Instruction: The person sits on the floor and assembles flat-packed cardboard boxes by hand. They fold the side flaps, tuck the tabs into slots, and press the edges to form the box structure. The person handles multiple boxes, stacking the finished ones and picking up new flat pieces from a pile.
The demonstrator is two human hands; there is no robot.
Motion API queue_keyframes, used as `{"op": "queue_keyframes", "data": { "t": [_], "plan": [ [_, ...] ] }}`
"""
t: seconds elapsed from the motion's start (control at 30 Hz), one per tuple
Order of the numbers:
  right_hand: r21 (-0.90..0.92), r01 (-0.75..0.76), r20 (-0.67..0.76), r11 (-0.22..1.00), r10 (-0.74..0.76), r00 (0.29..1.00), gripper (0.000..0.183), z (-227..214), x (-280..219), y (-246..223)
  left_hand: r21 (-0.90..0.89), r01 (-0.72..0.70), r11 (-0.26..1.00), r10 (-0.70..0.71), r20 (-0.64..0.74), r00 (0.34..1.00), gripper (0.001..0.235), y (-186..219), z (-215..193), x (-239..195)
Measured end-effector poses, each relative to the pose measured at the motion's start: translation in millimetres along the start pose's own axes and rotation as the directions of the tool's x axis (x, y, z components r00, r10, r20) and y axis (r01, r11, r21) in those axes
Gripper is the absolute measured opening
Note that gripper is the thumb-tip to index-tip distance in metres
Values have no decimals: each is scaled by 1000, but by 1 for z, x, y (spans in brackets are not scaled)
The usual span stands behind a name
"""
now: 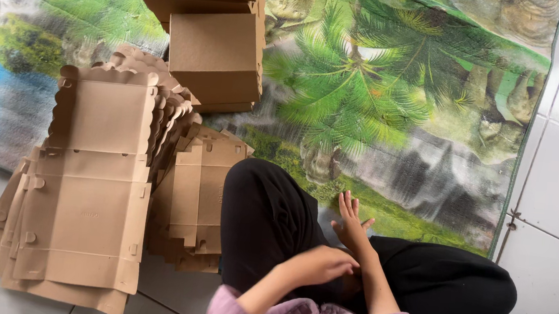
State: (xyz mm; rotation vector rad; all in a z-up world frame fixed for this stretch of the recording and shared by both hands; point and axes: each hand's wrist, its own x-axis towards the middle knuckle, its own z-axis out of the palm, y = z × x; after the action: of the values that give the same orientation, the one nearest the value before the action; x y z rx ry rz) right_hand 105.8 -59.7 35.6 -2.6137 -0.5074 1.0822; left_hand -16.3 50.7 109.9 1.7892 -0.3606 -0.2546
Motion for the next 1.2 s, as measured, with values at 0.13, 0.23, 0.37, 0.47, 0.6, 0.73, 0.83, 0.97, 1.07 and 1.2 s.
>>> {"op": "queue_keyframes", "data": {
  "t": [0.13, 0.23, 0.37, 0.47, 0.6, 0.73, 0.83, 0.97, 1.07, 1.2],
  "plan": [
    [-13, 15, 20, 1000, -15, 1000, 82, -7, -10, -3, -153, 28, 988, -91, -426, 900, 29, 92, -104, -33],
    [5, 26, 3, 1000, -26, 1000, 81, -11, -18, -8, -261, 37, 965, -237, -798, 554, 31, 89, -161, -61],
    [-10, 44, -11, 999, -44, 999, 80, -10, -19, -4, -109, 488, 866, -183, -977, 107, 22, 14, -188, -128],
    [8, 56, -16, 998, -56, 998, 78, -9, -21, -3, -197, 835, 514, -403, -915, 32, 70, -62, -181, -178],
    [13, 48, -19, 999, -48, 999, 77, -6, -19, 0, -254, 923, 291, -547, -835, -58, 106, -97, -163, -203],
    [7, 50, -29, 999, -50, 998, 77, -4, -16, 5, -332, 909, 252, -532, -832, -156, 99, -112, -165, -202],
    [28, 57, -31, 998, -56, 998, 75, -2, -17, 7, -275, 913, 302, -468, -877, -110, 79, -116, -168, -198],
    [45, 64, -40, 997, -62, 997, 74, 2, -14, 13, -288, 920, 265, -515, -849, -117, 84, -92, -163, -178],
    [51, 67, -40, 996, -65, 997, 73, 3, -12, 16, -302, 922, 241, -517, -844, -141, 99, -90, -158, -173],
    [37, 64, -46, 997, -62, 997, 73, 6, -9, 18, -305, 929, 209, -484, -858, -173, 99, -91, -156, -174]
  ]
}}
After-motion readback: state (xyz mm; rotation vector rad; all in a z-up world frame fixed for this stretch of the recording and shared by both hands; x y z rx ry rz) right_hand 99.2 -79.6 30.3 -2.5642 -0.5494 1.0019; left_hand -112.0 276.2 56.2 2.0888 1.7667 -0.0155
